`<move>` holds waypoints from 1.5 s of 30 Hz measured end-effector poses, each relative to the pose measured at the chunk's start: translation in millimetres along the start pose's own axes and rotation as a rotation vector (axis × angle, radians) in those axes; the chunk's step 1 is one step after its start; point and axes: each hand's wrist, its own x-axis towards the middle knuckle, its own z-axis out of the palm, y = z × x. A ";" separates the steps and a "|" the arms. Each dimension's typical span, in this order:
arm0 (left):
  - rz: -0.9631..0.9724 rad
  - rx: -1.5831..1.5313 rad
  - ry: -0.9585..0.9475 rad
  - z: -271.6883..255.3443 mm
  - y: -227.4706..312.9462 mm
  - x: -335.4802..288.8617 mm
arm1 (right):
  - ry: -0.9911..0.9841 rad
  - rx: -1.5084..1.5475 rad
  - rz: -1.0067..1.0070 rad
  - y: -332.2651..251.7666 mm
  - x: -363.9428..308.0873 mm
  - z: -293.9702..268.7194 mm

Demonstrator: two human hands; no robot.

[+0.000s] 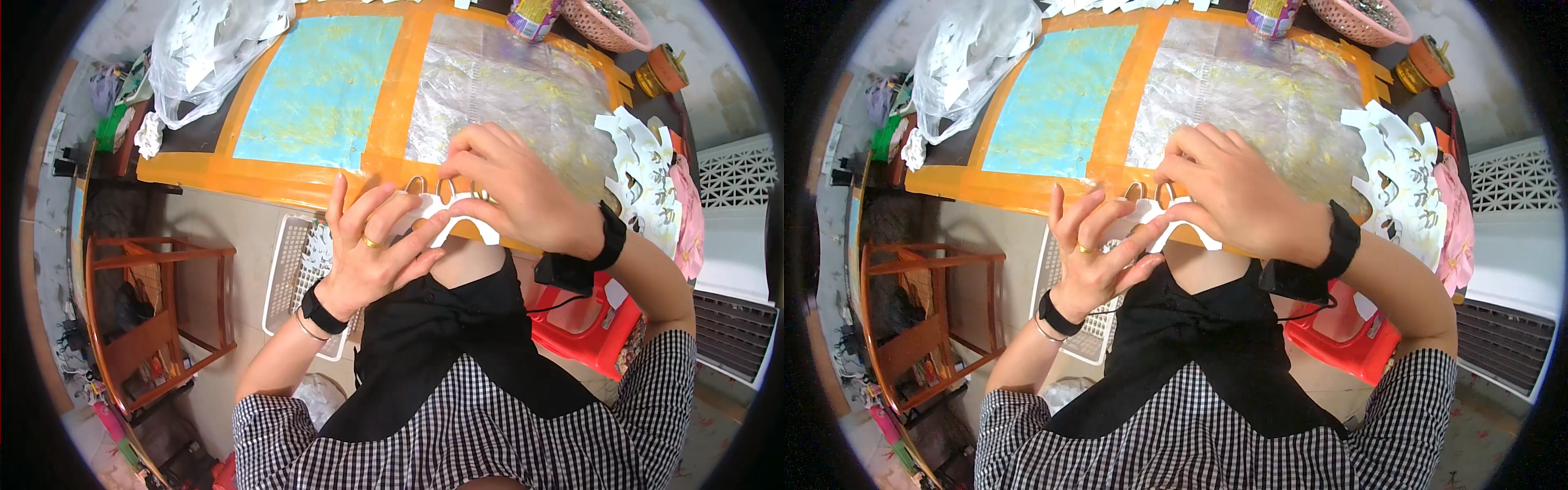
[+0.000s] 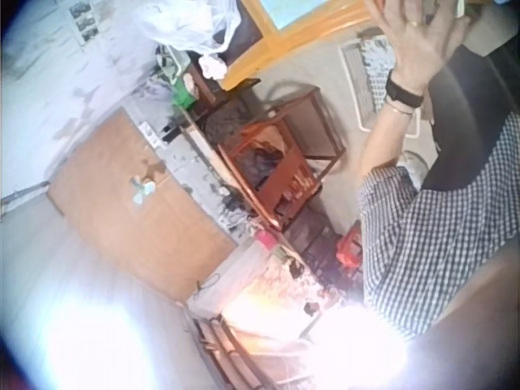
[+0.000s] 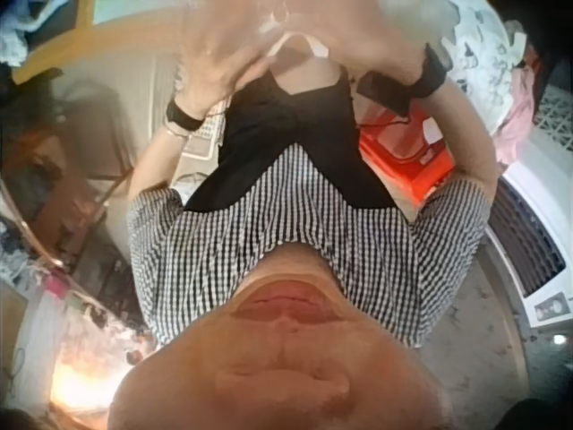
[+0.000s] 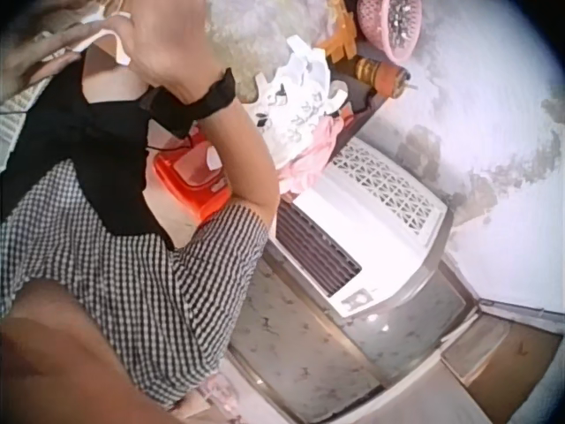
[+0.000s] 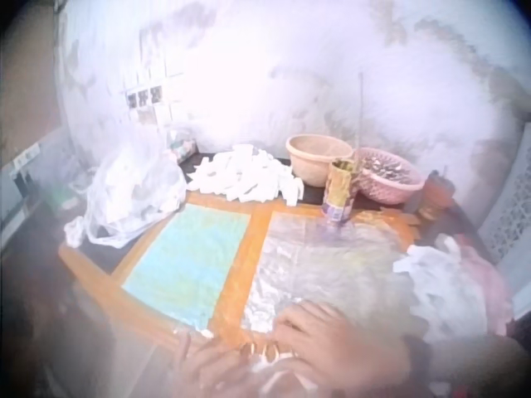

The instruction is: Manually attaching metal eyelets or hooks to pre-cut white shoe material pieces.

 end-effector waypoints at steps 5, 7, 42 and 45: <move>-0.079 0.054 -0.030 -3.3 13.1 -0.9 | -0.049 0.190 0.135 -4.9 2.1 1.5; -0.138 0.002 0.039 -3.6 17.5 0.9 | -0.093 0.297 0.208 -10.0 3.1 -1.2; -1.242 -1.823 0.018 -26.0 63.9 28.6 | 0.310 1.031 0.553 -64.7 -63.4 35.7; -1.199 -1.621 -0.122 -25.2 58.6 22.6 | 0.255 1.167 0.610 -65.0 -65.1 27.1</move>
